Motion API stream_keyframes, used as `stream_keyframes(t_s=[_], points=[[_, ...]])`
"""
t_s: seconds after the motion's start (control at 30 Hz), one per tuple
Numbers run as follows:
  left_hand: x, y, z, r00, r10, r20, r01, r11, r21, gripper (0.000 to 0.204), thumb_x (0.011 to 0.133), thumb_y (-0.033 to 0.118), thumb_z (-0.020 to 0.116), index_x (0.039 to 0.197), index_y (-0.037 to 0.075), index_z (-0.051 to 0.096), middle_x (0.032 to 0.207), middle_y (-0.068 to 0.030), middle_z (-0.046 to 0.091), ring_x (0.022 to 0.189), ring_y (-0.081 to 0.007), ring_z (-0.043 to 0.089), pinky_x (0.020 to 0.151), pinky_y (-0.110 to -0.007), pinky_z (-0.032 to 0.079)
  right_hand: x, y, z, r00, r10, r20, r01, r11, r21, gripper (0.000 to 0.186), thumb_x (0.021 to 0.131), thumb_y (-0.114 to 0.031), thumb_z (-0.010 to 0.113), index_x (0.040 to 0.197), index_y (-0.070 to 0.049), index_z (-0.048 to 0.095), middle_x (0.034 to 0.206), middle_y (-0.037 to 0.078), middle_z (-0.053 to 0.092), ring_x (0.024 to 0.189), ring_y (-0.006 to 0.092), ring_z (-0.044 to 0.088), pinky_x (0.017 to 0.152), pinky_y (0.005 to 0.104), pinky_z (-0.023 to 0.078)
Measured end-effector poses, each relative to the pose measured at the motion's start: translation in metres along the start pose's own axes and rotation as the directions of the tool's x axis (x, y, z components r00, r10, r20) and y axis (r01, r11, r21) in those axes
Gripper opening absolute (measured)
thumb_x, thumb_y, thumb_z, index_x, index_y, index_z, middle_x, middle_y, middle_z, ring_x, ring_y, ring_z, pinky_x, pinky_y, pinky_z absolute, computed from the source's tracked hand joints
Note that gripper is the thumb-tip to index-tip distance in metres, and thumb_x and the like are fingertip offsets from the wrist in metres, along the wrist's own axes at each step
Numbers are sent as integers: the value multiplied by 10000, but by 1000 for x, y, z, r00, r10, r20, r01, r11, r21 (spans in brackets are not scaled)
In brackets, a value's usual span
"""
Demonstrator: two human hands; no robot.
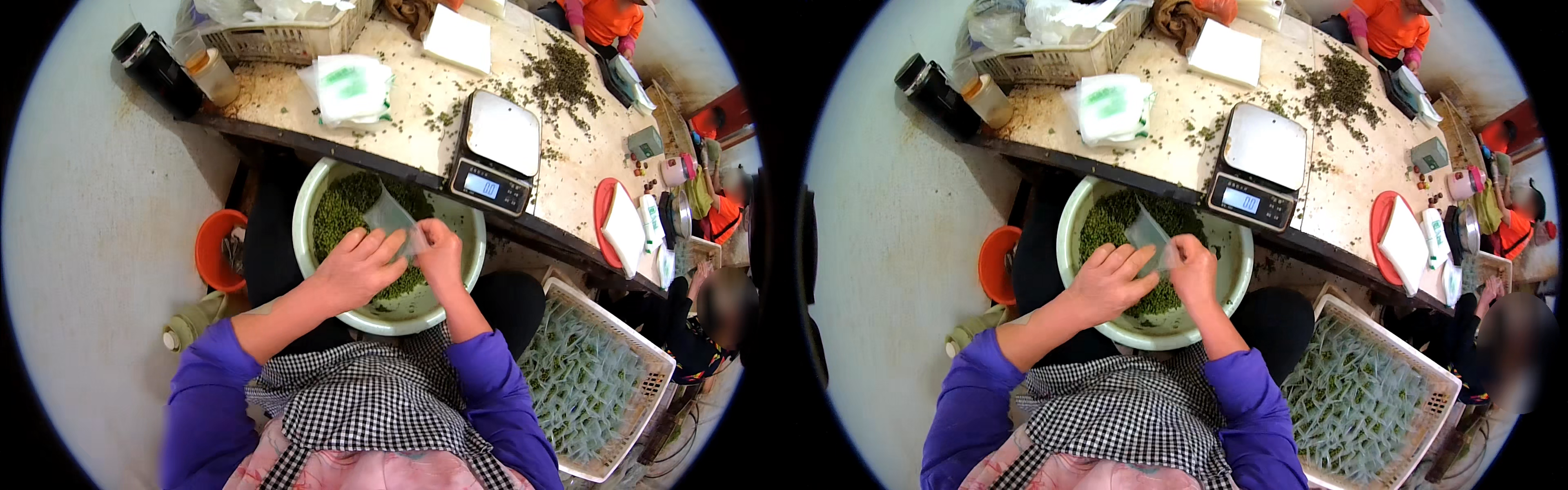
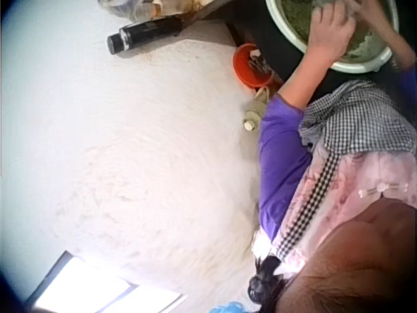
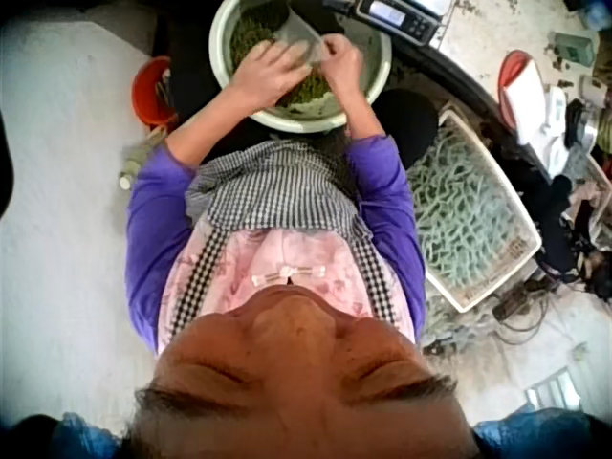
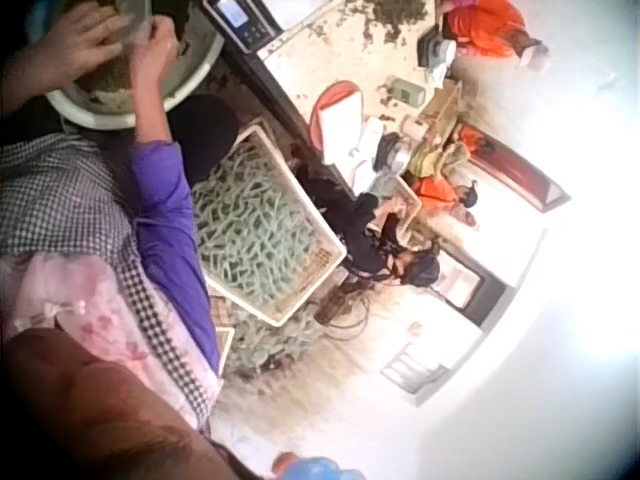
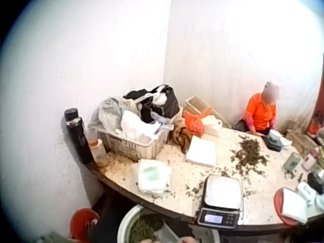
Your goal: The person scoops green tea leaves from a large bowl into small transparent packets, weighs each packet on a digital scale, and places the filled packets into a white basket. The process is repeated continuously throughout the clip.
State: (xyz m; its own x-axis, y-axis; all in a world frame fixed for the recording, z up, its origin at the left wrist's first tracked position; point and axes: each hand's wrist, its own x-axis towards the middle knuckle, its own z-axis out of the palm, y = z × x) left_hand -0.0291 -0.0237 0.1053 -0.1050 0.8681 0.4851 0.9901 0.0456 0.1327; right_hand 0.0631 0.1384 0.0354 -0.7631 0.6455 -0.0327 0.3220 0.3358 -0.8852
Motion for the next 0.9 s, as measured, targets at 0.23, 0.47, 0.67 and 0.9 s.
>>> stream_keyframes(t_s=[0.23,0.47,0.67,0.9], points=[[-53,-21,-8,958,-287,-30,278,946,-166,141,653,36,686,785,44,639,828,-80,626,812,-274,625,704,-374,522,4,15,-2,769,42,637,-490,679,547,349,938,-246,664,1194,-16,604,1082,98,683,875,171,672,761,337,539],[-61,-43,-10,566,-804,-180,631,564,-533,146,837,-123,641,873,-9,557,1267,-130,486,1087,-218,628,903,-328,541,112,56,102,994,-32,100,73,898,-435,858,763,-565,747,1379,-26,489,1340,228,555,1235,390,532,1032,444,424],[-71,-48,-2,497,-844,-204,567,494,-659,171,816,-177,590,880,-25,544,1291,-154,498,975,-201,677,786,-271,563,112,34,143,933,3,359,116,944,-308,975,694,-604,772,1411,-29,448,1380,258,506,1282,401,484,1080,423,379],[-79,-50,5,579,-785,-220,566,581,-585,182,805,-176,609,907,-32,563,1292,-176,517,967,-189,674,750,-254,559,70,16,129,830,-283,481,389,911,-136,693,689,-368,793,1257,-36,576,1296,234,559,1182,432,528,1009,460,443]])
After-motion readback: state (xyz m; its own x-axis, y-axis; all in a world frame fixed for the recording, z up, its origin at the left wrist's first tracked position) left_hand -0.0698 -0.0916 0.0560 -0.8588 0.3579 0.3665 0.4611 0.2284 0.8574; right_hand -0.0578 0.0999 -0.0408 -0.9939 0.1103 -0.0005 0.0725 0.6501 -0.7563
